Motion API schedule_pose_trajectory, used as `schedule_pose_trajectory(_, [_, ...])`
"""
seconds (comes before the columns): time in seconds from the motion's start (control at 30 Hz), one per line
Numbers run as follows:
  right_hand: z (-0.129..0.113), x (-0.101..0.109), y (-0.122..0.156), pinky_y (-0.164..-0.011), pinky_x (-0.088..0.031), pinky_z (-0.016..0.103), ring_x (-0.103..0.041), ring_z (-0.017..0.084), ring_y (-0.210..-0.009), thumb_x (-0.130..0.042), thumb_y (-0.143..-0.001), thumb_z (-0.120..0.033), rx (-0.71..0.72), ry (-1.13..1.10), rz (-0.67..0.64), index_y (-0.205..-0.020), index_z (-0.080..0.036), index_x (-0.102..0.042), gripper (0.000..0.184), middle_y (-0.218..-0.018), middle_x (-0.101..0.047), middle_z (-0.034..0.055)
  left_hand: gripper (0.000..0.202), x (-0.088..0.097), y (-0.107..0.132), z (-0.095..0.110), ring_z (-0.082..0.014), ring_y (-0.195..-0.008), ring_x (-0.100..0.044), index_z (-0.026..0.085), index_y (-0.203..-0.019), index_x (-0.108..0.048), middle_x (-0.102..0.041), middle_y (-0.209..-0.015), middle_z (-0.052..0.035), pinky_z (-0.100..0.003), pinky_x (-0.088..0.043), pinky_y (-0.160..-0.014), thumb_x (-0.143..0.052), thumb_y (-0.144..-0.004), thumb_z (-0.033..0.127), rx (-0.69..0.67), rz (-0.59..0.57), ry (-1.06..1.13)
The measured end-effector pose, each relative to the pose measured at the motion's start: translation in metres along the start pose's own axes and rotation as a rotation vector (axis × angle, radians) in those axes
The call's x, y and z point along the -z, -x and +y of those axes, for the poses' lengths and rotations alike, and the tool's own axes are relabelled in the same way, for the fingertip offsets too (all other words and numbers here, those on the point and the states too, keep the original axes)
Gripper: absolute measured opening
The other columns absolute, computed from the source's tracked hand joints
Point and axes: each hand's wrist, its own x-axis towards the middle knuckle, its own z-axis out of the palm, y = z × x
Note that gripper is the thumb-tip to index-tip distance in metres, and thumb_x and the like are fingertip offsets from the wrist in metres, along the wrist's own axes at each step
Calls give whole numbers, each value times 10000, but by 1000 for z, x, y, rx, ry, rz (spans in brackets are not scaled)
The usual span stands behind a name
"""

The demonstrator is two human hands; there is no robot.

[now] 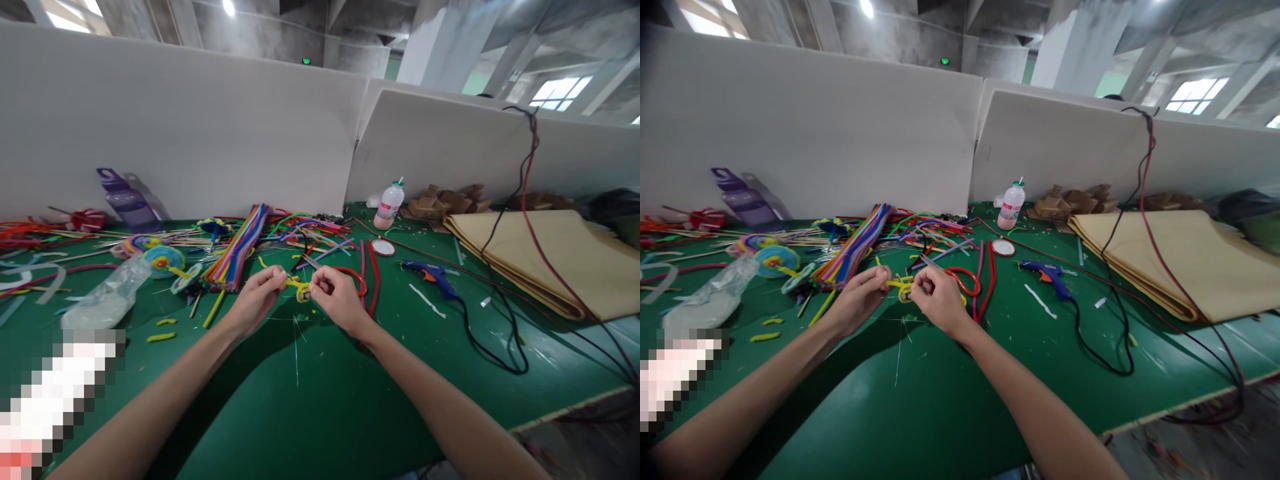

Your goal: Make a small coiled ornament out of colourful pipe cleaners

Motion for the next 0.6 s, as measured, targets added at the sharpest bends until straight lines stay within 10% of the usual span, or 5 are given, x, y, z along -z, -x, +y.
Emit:
schedule_pose_trajectory(0.27, [0, -6, 3, -522, -290, 214, -354, 88, -524, -485, -715, -176, 93, 131, 58, -662, -187, -454, 62, -571, -353, -52, 158, -9, 3, -6, -88, -621, -465, 150, -668, -546, -478, -655, 28, -218, -429, -592, -607, -760, 264, 161, 100, 314])
schedule_pose_trajectory(0.6, [2, -8, 5, -555, -316, 219, -438, 103, -576, -478, -710, -161, 200, 298, 86, -684, -191, -478, 40, -652, -506, -21, 166, -9, 2, -15, -73, -561, -447, 158, -704, -552, -477, -640, 37, -221, -433, -611, -567, -787, 301, 131, 174, 188])
